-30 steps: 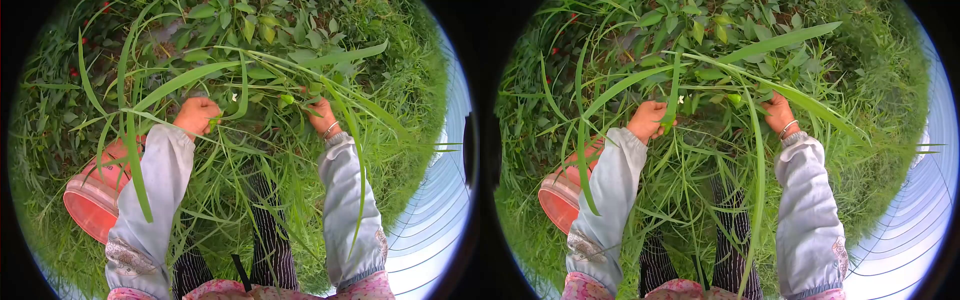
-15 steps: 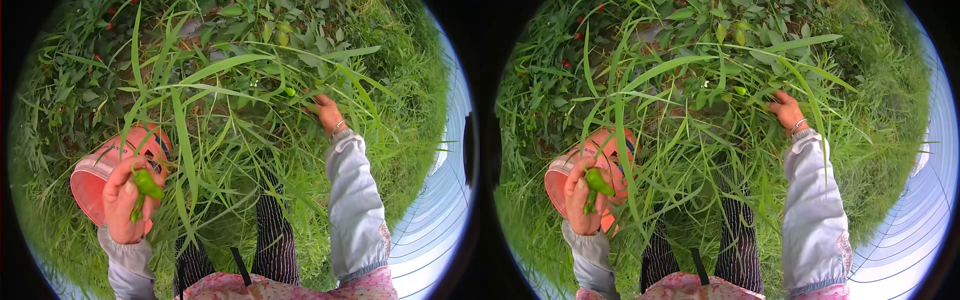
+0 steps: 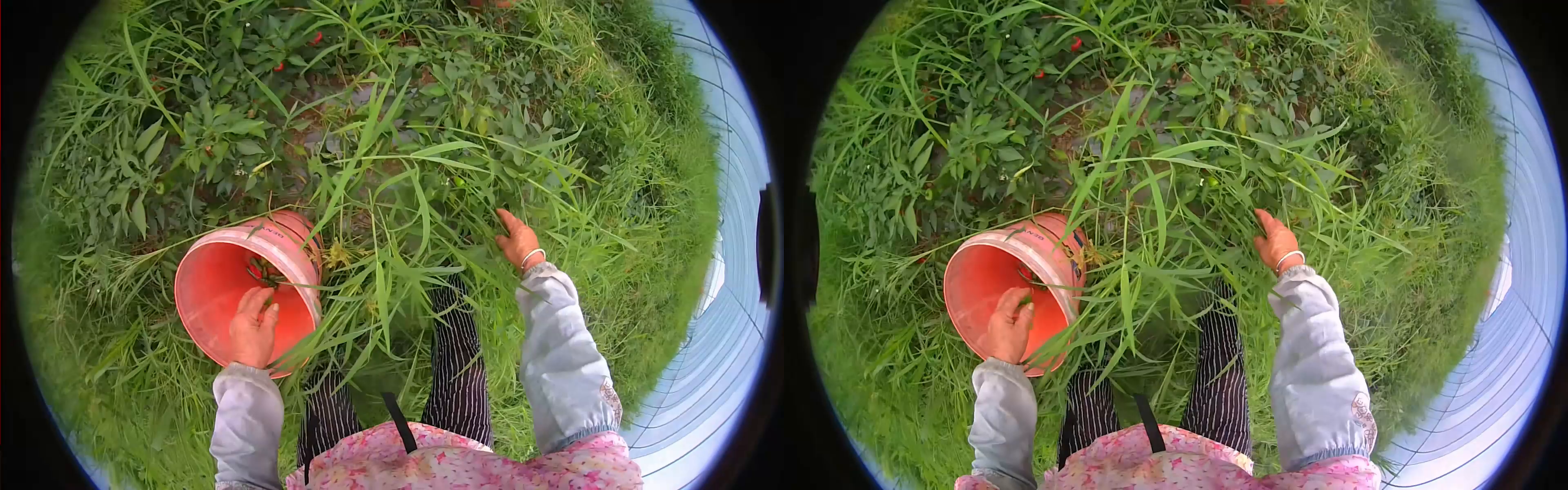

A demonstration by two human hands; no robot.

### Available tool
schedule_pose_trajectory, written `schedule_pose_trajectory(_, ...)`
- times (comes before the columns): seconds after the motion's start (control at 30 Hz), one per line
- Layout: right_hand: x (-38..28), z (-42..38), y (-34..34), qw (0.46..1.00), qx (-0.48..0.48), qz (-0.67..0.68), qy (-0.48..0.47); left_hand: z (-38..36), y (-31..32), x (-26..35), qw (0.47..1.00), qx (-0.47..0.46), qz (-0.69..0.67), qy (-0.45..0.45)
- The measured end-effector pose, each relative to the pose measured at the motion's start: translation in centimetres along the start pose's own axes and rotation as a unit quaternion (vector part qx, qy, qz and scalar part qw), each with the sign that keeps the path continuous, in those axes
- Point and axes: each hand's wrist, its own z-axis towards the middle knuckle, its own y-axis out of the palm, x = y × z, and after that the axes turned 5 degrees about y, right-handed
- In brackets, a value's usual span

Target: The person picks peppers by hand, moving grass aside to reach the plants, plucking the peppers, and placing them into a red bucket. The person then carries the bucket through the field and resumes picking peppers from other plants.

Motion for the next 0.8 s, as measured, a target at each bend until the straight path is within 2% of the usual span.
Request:
schedule_pose_trajectory(0.03, -1.2, -0.9, -0.5, 0.996, 0.004, -0.084, 0.0, 0.0, -0.8, 0.2, 1.0, -0.015, 0.01, 0.008)
schedule_pose_trajectory(0.1, -1.8, -2.9, -0.4, 0.995, -0.001, -0.102, -0.011, -0.5, -1.8, 1.8, 0.998, -0.051, 0.03, 0.024)
schedule_pose_trajectory(0.17, -0.8, -4.3, 1.4, 0.991, 0.03, -0.128, -0.031, -0.3, -2.7, 3.0, 0.997, -0.073, -0.021, 0.011)
schedule_pose_trajectory(0.23, -1.1, -6.0, 2.4, 0.991, -0.026, -0.131, -0.023, 0.2, -2.4, 3.5, 0.992, -0.086, -0.096, 0.005)
schedule_pose_trajectory(0.3, 6.2, -3.6, 9.7, 0.998, -0.049, -0.003, -0.036, 1.7, -2.1, 5.5, 0.987, -0.095, -0.121, 0.043)
schedule_pose_trajectory(0.37, -1.7, -7.9, 4.3, 0.987, -0.092, -0.13, 0.023, 4.0, -1.2, 7.9, 0.985, -0.092, -0.123, 0.078)
schedule_pose_trajectory(0.4, -1.1, -8.0, 5.3, 0.98, -0.097, -0.171, 0.023, 5.4, -0.8, 8.9, 0.984, -0.105, -0.093, 0.108)
schedule_pose_trajectory(0.5, 1.2, -7.7, 8.1, 0.99, -0.095, -0.096, 0.031, 9.6, 1.9, 12.1, 0.971, -0.03, -0.072, 0.225)
schedule_pose_trajectory(0.57, 0.9, -8.0, 8.5, 0.983, -0.129, -0.131, 0.026, 12.5, 4.3, 14.5, 0.966, -0.034, -0.042, 0.253)
schedule_pose_trajectory(0.7, 0.2, -6.0, 5.4, 0.967, -0.181, -0.168, -0.054, 18.1, 11.7, 18.3, 0.957, -0.047, 0.036, 0.283)
schedule_pose_trajectory(0.73, -0.1, -5.5, 3.9, 0.947, -0.239, -0.198, -0.081, 19.0, 14.2, 18.5, 0.956, -0.077, 0.033, 0.281)
schedule_pose_trajectory(0.8, -7.8, -5.2, -4.0, 0.927, -0.3, -0.207, -0.085, 19.3, 19.2, 18.6, 0.945, -0.17, 0.055, 0.275)
